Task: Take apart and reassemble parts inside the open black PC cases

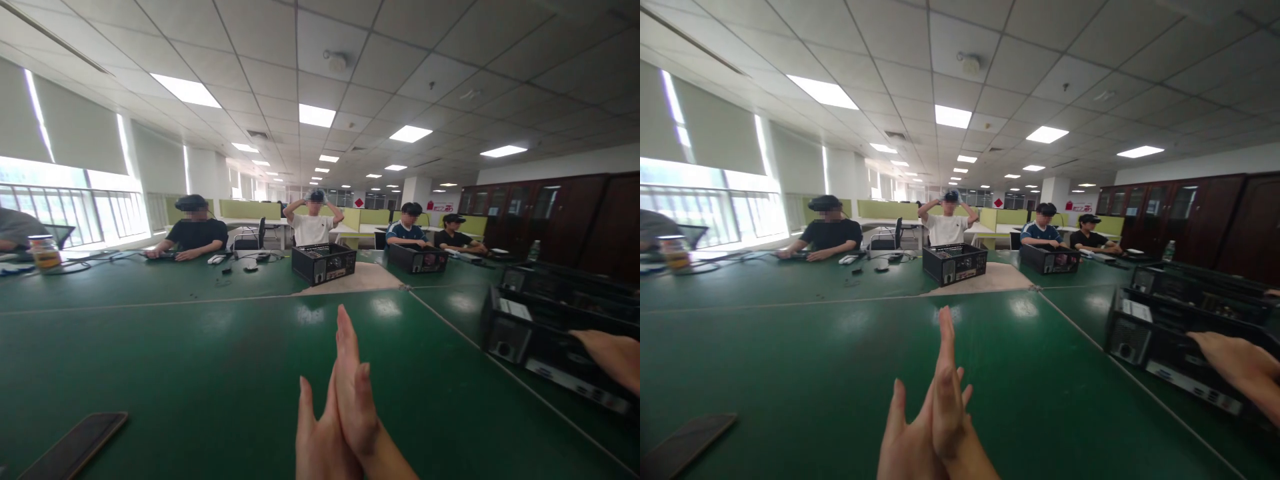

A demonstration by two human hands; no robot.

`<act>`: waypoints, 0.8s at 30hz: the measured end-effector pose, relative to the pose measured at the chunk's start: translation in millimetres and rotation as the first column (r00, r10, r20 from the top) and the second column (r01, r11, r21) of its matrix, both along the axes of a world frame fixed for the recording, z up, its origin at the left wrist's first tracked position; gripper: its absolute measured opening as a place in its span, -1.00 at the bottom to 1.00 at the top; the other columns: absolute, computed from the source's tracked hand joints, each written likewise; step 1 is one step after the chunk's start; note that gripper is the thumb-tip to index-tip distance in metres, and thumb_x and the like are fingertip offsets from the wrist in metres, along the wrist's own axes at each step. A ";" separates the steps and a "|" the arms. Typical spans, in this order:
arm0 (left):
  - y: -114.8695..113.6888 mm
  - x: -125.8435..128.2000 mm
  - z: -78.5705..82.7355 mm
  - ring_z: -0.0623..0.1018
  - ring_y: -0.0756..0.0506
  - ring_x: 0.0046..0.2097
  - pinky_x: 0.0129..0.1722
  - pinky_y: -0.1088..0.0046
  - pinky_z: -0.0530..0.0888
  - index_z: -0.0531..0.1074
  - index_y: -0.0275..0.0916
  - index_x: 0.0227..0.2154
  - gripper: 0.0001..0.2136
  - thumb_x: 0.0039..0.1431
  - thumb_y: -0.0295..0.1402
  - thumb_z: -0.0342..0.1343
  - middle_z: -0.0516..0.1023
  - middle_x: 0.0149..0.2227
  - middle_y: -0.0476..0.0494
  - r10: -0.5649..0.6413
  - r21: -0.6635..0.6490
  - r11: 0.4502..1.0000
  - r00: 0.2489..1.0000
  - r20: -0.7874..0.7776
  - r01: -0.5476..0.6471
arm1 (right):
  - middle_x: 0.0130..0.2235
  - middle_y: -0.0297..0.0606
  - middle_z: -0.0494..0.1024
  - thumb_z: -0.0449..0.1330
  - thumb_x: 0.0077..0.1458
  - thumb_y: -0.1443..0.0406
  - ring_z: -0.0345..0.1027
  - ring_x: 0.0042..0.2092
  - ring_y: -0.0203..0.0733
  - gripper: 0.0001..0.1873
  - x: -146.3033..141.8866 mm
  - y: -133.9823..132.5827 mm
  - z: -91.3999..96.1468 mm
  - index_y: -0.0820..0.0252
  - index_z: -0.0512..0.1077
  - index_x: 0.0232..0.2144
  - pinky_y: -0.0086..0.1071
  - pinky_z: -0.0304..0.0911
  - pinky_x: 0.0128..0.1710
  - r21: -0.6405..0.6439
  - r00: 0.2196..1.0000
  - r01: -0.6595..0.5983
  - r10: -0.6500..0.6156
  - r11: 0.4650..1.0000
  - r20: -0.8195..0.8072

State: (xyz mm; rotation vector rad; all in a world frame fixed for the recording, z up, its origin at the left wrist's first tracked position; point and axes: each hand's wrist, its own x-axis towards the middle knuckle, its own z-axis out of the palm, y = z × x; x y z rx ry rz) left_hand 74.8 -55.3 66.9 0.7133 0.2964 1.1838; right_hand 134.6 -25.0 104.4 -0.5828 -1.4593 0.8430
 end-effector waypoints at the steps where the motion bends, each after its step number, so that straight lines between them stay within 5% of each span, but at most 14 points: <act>1: 0.7 -0.6 1.6 -0.09 -0.24 0.33 0.25 0.10 0.02 0.00 0.06 0.25 -0.34 0.12 0.20 -0.31 0.10 0.28 0.08 0.003 -0.013 1.000 1.000 0.003 -0.003 | 0.31 -0.35 -0.02 -0.24 0.05 -0.26 -0.37 0.33 0.02 -0.16 3.6 -3.0 -0.5 -0.07 -0.09 0.27 0.03 -0.31 0.25 -0.008 1.000 0.023 -0.023 1.000 0.010; 6: 18.7 -12.8 24.8 -0.05 -0.26 0.32 0.27 0.06 -0.11 -0.20 -0.07 0.29 -0.21 0.08 0.26 -0.36 -0.05 0.33 -0.09 0.095 -0.031 0.995 0.995 -0.025 -0.096 | 0.20 -0.23 0.24 -0.06 0.03 -0.21 -0.13 0.28 0.10 -0.24 65.0 -32.3 -16.7 0.02 0.20 0.16 0.01 -0.14 0.22 -0.004 0.975 0.206 -0.205 0.979 0.085; 9: 28.1 -19.8 44.6 -0.08 -0.20 0.33 0.27 0.09 -0.21 -0.21 -0.03 0.29 -0.29 0.15 0.20 -0.37 -0.16 0.35 -0.05 0.278 0.218 0.948 0.940 -0.201 -0.233 | 0.09 -0.18 0.38 -0.02 0.05 -0.15 0.10 0.19 0.11 -0.37 122.3 -57.3 -29.8 0.06 0.36 0.02 -0.02 0.05 0.15 0.143 0.810 0.520 -0.540 0.842 0.229; 11: 31.3 -16.8 55.7 -0.13 -0.19 0.33 0.27 0.12 -0.23 -0.17 0.01 0.28 -0.37 0.21 0.10 -0.26 -0.22 0.36 0.01 0.412 0.455 0.866 0.810 -0.417 -0.207 | 0.02 -0.16 0.44 0.00 0.06 -0.11 0.20 0.13 0.11 -0.44 154.2 -71.9 -35.5 0.09 0.43 -0.08 -0.05 0.14 0.10 0.218 0.696 0.629 -0.666 0.746 0.269; 15: 44.4 23.6 68.1 -0.08 -0.28 0.32 0.24 0.03 -0.14 0.06 -0.04 0.23 -0.39 0.16 0.03 -0.04 -0.11 0.34 -0.09 0.563 0.732 0.627 0.495 -0.662 0.267 | -0.03 -0.16 0.47 0.04 0.10 0.04 0.29 0.06 0.03 -0.63 213.0 -70.3 -37.5 0.12 0.46 -0.21 -0.13 0.16 0.08 0.301 0.556 0.712 -0.771 0.634 0.310; 18: 68.7 80.8 66.7 0.01 -0.33 0.29 0.20 -0.04 -0.04 0.13 -0.10 0.20 -0.35 0.10 0.10 -0.04 0.00 0.31 -0.17 0.670 0.737 0.391 0.379 -0.639 0.552 | -0.14 -0.15 0.52 0.01 0.12 0.09 0.38 -0.05 -0.03 -0.67 283.8 -32.9 -42.6 0.16 0.45 -0.30 -0.16 0.19 0.05 0.462 0.287 0.778 -0.895 0.426 0.341; 19: 78.4 101.9 64.5 0.03 -0.33 0.28 0.18 -0.06 -0.02 0.14 -0.11 0.19 -0.33 0.08 0.13 -0.04 0.03 0.30 -0.18 0.700 0.722 0.327 0.358 -0.619 0.610 | -0.19 -0.12 0.53 -0.01 0.12 0.07 0.39 -0.09 -0.02 -0.64 312.4 -17.5 -46.0 0.18 0.45 -0.33 -0.15 0.21 0.03 0.515 0.213 0.762 -0.903 0.393 0.373; 22: 107.2 161.1 55.7 0.06 -0.35 0.27 0.15 -0.10 0.00 0.17 -0.13 0.18 -0.28 0.03 0.20 -0.09 0.11 0.28 -0.18 0.751 0.653 0.181 0.325 -0.574 0.735 | -0.24 -0.07 0.55 -0.06 0.10 0.01 0.41 -0.12 0.06 -0.57 390.6 19.6 -54.7 0.16 0.46 -0.38 -0.10 0.22 -0.01 0.585 0.084 0.721 -0.885 0.372 0.458; 24: 123.9 192.2 49.2 0.07 -0.37 0.27 0.14 -0.11 0.00 0.18 -0.13 0.17 -0.25 -0.01 0.22 -0.09 0.13 0.27 -0.16 0.756 0.554 0.128 0.280 -0.592 0.823 | -0.29 -0.05 0.57 -0.03 0.06 -0.03 0.43 -0.18 0.09 -0.57 420.6 26.2 -54.6 0.09 0.48 -0.45 -0.09 0.24 -0.07 0.556 0.099 0.721 -0.856 0.414 0.508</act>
